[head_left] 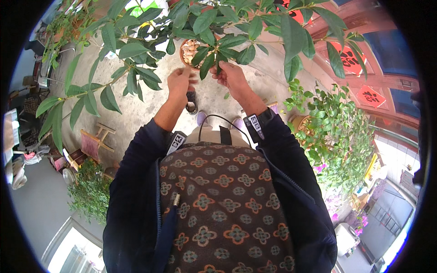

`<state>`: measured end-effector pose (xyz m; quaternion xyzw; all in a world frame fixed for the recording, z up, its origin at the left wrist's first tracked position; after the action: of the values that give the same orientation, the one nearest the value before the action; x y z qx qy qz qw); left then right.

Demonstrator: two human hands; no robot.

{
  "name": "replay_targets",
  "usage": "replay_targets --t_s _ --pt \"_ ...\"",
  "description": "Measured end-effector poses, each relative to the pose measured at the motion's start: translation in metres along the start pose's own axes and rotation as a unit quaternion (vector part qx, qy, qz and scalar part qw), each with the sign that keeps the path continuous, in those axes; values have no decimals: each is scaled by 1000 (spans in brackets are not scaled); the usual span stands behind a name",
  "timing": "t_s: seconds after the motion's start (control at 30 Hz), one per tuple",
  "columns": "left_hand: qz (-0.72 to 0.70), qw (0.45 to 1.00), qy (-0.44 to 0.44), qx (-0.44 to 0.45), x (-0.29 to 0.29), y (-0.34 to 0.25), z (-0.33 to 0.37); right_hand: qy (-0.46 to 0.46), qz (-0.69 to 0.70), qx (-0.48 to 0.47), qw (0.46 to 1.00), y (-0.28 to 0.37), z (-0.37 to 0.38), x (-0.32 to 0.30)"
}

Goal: The person trims several potted plants on a balcony using shears. They move between different plants, including a bougainvillea and a long-leafed plant, cutting leaves and stems. The person also moves a small stool to access a plant.

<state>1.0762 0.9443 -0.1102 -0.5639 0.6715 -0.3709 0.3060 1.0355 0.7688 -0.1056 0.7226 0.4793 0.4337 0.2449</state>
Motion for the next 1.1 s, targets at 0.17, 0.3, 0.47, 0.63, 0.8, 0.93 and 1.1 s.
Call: replay_targets --t_s 0.17,0.3,0.47,0.63,0.8,0.93,1.1 --pt "33 998 15 55 2 -4 61 -26 11 -11 1000 -5 -15 5" --pt "-37 987 155 -19 34 10 73 -25 17 -13 999 -17 -25 2" --pt "-38 981 188 3 44 4 61 -47 -14 1 999 -29 -20 -2" --pt "-70 987 146 11 39 6 42 -58 -37 -36 997 -20 -2 8" --pt "-69 988 137 -22 33 13 19 -15 98 -83 992 -7 29 18" --pt "-64 989 136 -5 33 7 0 11 90 -46 995 -16 42 21" --pt "-55 993 106 3 27 8 -19 2 94 -27 995 -24 34 15"
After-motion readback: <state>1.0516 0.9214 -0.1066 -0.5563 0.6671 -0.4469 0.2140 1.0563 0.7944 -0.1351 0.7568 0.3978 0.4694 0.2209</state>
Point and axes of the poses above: each hand's wrist, its own z-axis towards the middle knuckle, its own x-axis out of the palm, y = z × x, the point moved 10 cm from there along z, towards the middle knuckle, and after that the axes turned 6 degrees about y, right-handed, at the moved point
